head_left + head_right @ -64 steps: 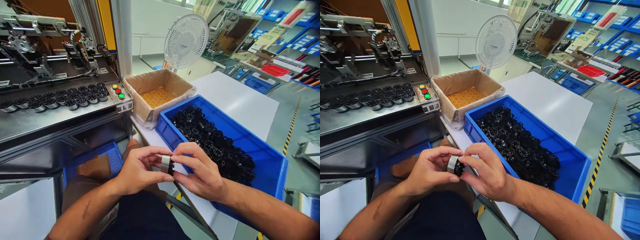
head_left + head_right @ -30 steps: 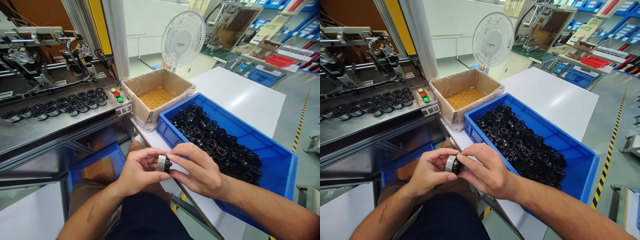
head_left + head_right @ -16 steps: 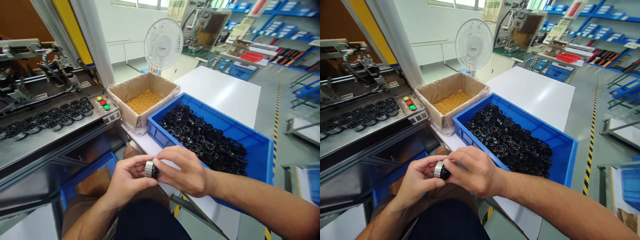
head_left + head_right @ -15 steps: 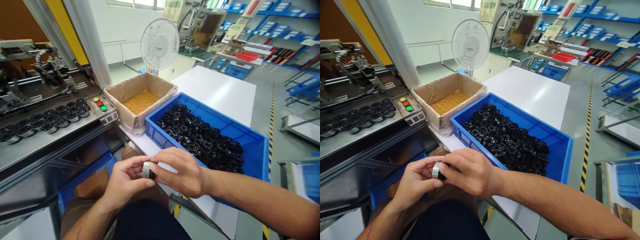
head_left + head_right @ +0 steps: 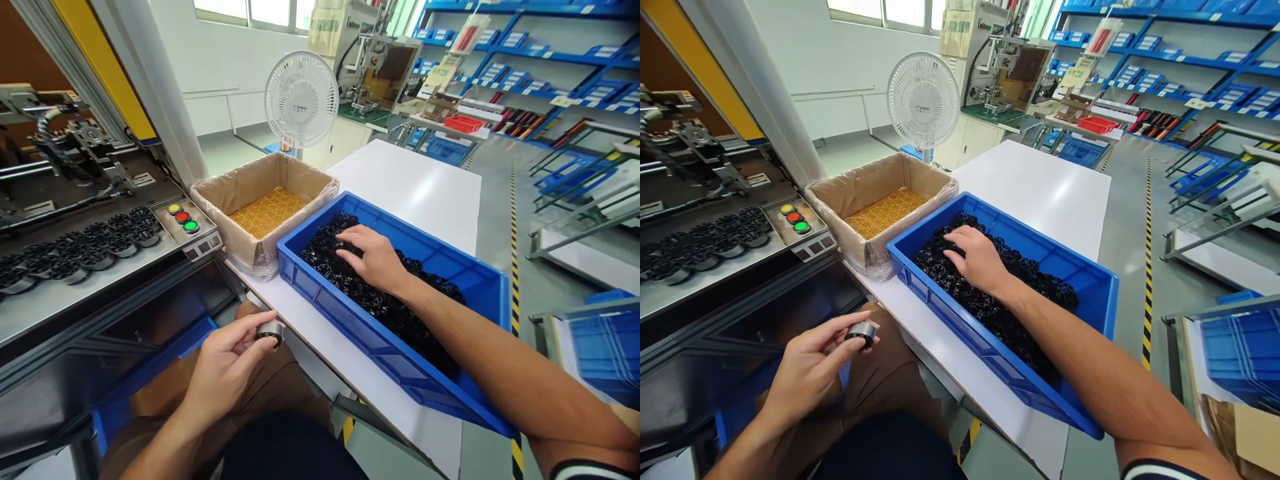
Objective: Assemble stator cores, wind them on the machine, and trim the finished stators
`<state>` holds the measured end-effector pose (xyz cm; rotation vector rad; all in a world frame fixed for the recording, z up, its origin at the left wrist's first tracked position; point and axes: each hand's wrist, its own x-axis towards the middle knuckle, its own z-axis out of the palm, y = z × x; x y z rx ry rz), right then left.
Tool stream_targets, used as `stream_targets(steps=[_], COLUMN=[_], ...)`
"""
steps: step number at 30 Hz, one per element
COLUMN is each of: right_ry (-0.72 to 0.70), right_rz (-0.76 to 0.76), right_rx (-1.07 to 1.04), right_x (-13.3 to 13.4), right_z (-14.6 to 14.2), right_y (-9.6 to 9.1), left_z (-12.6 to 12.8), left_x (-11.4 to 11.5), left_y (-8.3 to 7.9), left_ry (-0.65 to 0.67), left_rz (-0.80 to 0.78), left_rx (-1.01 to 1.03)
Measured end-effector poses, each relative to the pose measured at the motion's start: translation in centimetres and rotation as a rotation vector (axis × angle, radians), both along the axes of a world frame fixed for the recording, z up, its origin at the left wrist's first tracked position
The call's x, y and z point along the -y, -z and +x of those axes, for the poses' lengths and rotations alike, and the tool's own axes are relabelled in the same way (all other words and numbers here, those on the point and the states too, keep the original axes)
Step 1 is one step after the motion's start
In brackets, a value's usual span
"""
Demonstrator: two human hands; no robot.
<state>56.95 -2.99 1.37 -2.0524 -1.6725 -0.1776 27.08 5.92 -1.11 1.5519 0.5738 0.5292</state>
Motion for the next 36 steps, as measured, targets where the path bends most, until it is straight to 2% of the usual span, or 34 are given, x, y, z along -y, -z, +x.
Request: stream_targets(steps=[2, 4, 7, 9, 12, 14, 17, 19, 21, 25, 28, 32, 36], right_ry=[0.041, 0.039, 0.049, 0.055, 0.054, -0.026, -0.332, -0.484, -0.541, -0.560, -0.577, -0.587, -0.671], right_rz=[-0.135, -0.208, -0.245, -0.218, -0.092, 0.036, 0.236, 0.293, 0.301, 0.308, 0.321, 0.336, 0.295], right_rx=[0.022, 0.037, 0.076, 0.096, 0.114, 0.091, -0.079, -0.185, -0.234, -0.324, -0.312, -0.249, -0.244], right_x=[-0.7, -1.1, -1.1, -0.9, -0.6, -0.2, 1.0, 1.9, 2.5, 2.9, 2.8, 2.8, 2.9], right_z=[2.4, 3.5, 3.6, 3.1, 1.3, -1.4, -6.6, -9.5, -11.3, -11.7, -11.5, -11.6, -11.5], right_y=[2.0, 3.7, 4.7, 4.1, 1.9, 0.3, -1.8, -2.6, -2.8, -2.4, -2.1, -2.2, -2.2], left_z=[0.0, 0.0, -0.3, -0.6, -1.0, -1.0, -0.9, -0.7, -0.5, -0.1, 0.4, 0.9, 1.0], left_x=[-0.8, -1.2, -1.1, -0.9, -0.8, -0.7, -0.3, 0.0, 0.2, 0.9, 1.6, 2.4, 2.4], left_y=[0.0, -0.2, -0.5, -0.6, -0.7, -0.7, -0.9, -1.2, -1.5, -1.7, -1.4, -1.1, -0.9], left_ry=[-0.050, -0.074, -0.099, -0.104, -0.095, -0.080, -0.009, 0.050, 0.102, 0.208, 0.242, 0.181, 0.127], left_rz=[-0.099, -0.146, -0.053, 0.100, 0.275, 0.243, 0.071, 0.017, -0.005, -0.216, -0.352, -0.351, -0.299], left_rx=[-0.011, 0.021, 0.109, 0.131, 0.141, 0.181, 0.269, 0.286, 0.268, 0.308, 0.324, 0.288, 0.356])
